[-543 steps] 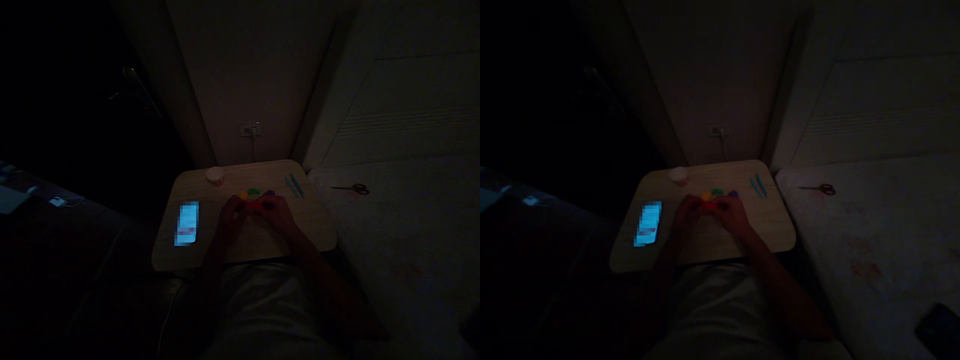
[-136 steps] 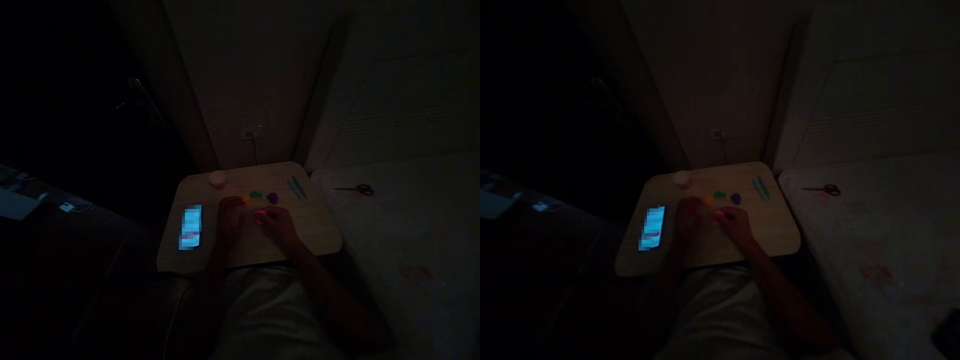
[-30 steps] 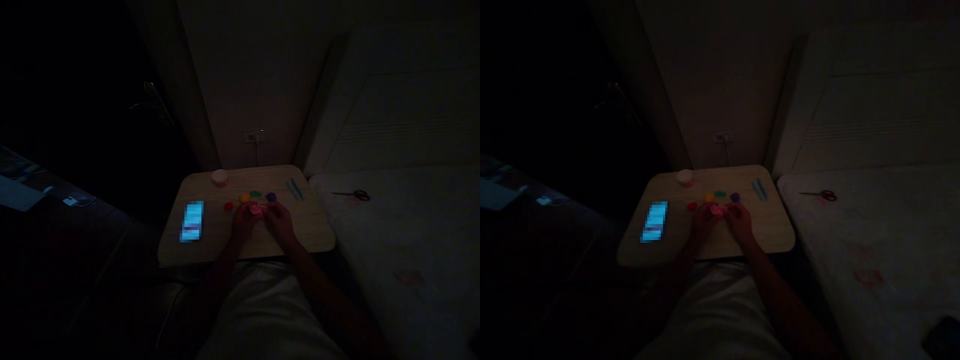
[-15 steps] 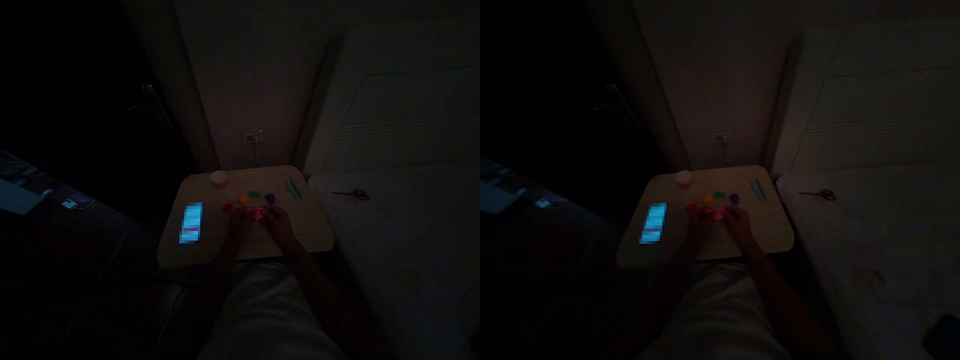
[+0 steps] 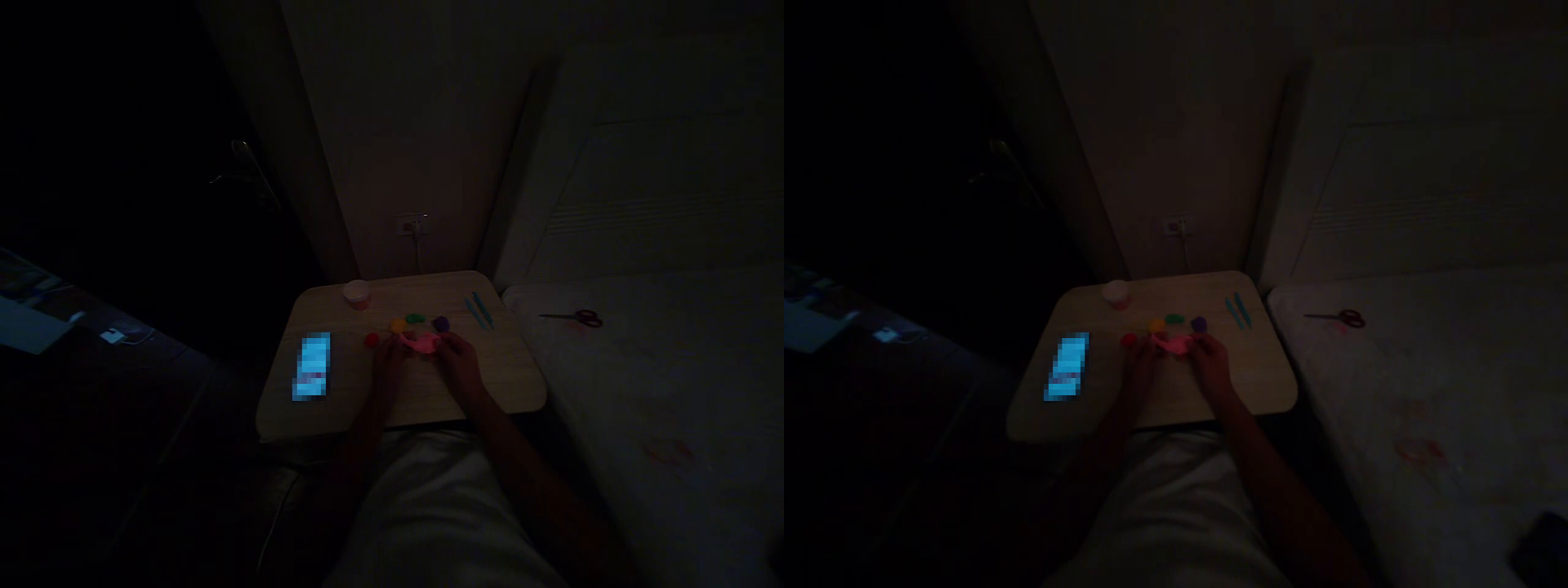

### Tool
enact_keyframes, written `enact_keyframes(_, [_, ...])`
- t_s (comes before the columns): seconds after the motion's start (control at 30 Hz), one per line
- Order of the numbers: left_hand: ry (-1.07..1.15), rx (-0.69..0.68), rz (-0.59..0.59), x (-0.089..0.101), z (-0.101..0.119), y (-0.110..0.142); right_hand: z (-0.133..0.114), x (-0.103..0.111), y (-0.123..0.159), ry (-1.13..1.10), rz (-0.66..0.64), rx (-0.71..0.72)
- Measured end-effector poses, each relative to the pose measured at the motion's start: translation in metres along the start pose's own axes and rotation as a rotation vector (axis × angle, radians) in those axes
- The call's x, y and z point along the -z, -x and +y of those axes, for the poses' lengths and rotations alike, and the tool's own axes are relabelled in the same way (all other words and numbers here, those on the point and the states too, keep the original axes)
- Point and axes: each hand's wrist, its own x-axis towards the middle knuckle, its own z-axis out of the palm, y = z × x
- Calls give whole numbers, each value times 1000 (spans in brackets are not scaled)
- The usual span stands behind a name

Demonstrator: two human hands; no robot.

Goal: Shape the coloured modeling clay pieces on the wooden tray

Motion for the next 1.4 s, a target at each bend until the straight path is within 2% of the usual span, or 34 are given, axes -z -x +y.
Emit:
enact_keyframes(0.17, [-132, -54, 70, 3, 1, 0, 6, 2, -1, -26, -76, 34])
enact_keyframes(0.33, [-101, -75, 17, -1, 3, 2, -1, -3, 6, 21, -255, 86])
enact_keyframes(0.47, [-196, -215, -18, -3, 5, 4, -10, -4, 10, 109, -307, 94])
enact_keyframes(0.53, [-241, -277, -21, -3, 6, 5, -11, -4, 10, 93, -321, 34])
enact_keyframes(0.7, [-260, -210, -52, -2, 6, 6, -9, -6, 8, 114, -265, -112])
enact_keyframes(0.87, [-243, -154, -108, -2, 7, 8, -6, -4, 5, 135, -187, -63])
enact_keyframes(1.0, [-271, -100, -106, -1, 12, 11, -4, -1, 4, 148, -171, -18])
enact_keyframes(1.3, [-484, -291, -253, 6, 22, 10, -11, -4, 7, 137, -225, -39])
enact_keyframes(1.4, [-520, -333, -245, 7, 20, 7, -12, -5, 9, 163, -221, -37])
